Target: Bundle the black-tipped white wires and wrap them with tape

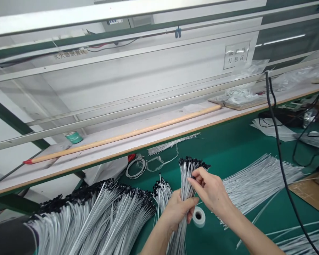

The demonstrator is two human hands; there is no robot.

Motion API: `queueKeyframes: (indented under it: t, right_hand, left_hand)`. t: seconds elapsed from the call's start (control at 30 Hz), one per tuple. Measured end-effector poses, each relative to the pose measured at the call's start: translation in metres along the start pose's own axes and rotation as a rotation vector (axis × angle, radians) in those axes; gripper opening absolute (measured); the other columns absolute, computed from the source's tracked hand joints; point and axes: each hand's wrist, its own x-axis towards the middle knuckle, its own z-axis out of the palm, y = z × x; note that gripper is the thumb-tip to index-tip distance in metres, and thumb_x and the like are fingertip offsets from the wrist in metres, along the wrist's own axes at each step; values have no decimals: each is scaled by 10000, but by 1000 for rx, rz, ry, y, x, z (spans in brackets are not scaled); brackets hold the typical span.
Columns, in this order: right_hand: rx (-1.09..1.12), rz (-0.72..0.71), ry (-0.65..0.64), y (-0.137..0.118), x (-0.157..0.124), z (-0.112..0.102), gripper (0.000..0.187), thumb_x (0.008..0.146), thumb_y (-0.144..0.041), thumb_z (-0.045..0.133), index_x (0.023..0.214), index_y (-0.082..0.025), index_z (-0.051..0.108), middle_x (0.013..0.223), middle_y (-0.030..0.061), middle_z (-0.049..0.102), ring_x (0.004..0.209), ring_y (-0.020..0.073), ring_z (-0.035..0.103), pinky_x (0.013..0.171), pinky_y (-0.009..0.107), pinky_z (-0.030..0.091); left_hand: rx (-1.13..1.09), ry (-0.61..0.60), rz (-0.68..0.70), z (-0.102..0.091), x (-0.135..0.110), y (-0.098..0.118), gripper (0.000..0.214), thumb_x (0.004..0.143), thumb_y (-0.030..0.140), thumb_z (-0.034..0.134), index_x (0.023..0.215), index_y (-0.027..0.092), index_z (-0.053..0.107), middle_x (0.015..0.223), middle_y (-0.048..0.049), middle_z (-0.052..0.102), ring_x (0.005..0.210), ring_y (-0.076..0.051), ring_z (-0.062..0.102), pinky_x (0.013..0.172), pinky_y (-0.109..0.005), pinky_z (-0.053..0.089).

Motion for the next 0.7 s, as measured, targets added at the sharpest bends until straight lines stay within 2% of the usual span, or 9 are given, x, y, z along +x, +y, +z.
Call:
queueKeyframes:
  t: [0.2,0.43,0.7]
  right_hand:
    - [-27,-97,20,3,10,-2,153,873,-256,428,739,-207,482,525,-46,499,456,109,478,464,215,318]
    - [-99,-242,188,5,8,6,216,839,-139,413,640,-193,477,488,-51,432,405,83,403,438,207,283]
    - [-189,-248,249,9,22,3,214,823,-134,429,632,-184,512,480,-43,468,414,85,451,441,205,295]
  left_hand:
    - [-38,-46,-23,-4,3,0,205,673,295,650,619,165,502,418,57,469,329,-66,389,339,-202,304]
    - [-12,-30,-84,-3,6,2,242,629,315,691,612,165,502,399,56,476,308,-76,383,339,-225,294]
    - [-64,-10,-107,-8,9,-8,352,536,299,768,723,170,500,409,75,484,329,-77,402,343,-212,315]
